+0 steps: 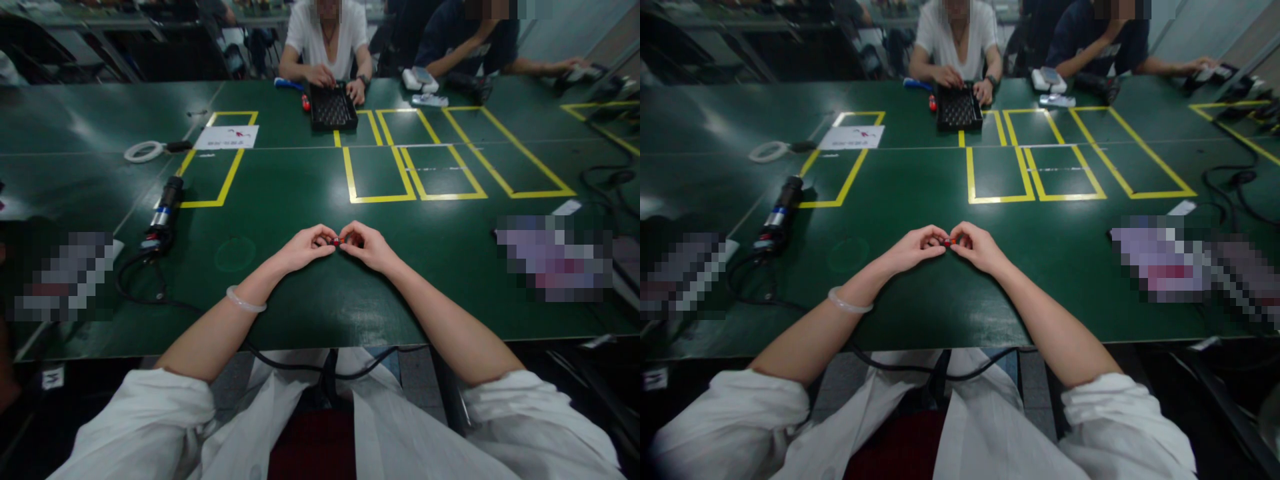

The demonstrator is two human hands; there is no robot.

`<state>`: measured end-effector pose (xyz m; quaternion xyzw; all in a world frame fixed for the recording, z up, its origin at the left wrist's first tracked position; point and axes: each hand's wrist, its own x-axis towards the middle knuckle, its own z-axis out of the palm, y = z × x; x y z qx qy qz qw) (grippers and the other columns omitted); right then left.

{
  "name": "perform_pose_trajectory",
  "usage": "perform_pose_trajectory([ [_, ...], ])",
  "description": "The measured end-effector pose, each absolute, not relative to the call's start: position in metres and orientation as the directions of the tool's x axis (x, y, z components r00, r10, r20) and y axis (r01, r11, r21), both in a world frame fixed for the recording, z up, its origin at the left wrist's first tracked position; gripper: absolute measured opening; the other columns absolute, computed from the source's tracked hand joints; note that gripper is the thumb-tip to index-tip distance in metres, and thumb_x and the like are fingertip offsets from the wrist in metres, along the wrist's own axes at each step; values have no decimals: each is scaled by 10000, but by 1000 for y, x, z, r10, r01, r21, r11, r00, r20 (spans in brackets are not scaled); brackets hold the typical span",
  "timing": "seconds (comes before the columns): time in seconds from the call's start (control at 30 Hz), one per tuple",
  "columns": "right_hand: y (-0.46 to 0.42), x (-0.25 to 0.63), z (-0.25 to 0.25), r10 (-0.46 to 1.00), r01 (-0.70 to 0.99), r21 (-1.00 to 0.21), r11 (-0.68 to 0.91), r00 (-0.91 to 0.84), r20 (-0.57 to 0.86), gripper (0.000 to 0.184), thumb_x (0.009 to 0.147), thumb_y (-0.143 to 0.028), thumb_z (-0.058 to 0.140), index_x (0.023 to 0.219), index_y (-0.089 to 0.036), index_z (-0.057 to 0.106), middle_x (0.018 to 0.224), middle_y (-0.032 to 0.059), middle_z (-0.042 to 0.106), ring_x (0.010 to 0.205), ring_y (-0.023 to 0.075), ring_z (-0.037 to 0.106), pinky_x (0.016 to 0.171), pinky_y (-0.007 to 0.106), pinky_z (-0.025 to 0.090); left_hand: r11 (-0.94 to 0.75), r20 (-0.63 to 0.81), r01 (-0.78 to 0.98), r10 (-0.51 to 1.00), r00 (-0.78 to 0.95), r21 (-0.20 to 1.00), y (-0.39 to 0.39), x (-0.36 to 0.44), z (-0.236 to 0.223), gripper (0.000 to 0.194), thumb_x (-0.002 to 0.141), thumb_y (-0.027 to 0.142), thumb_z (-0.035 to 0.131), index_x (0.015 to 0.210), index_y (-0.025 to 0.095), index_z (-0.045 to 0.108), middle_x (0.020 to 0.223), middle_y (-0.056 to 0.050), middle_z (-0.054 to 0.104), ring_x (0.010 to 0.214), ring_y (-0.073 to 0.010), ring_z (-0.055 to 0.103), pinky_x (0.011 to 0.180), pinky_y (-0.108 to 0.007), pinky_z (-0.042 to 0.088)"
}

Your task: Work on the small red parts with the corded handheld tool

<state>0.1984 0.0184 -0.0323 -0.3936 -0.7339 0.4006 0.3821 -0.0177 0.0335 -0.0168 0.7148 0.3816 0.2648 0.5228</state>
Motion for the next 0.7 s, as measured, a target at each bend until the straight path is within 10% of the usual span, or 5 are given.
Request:
perform_pose_trajectory([
  [0.7, 15, 197, -31, 815, 414, -735, 537, -480, 325, 139, 835, -192, 622, 967, -207, 579, 924, 24, 608, 746, 144, 574, 712, 283, 456, -177, 11, 259, 844, 536, 949, 33, -16, -19, 307, 794, 360, 714, 956, 133, 586, 872, -35, 616, 741, -113, 568, 676, -233, 436],
])
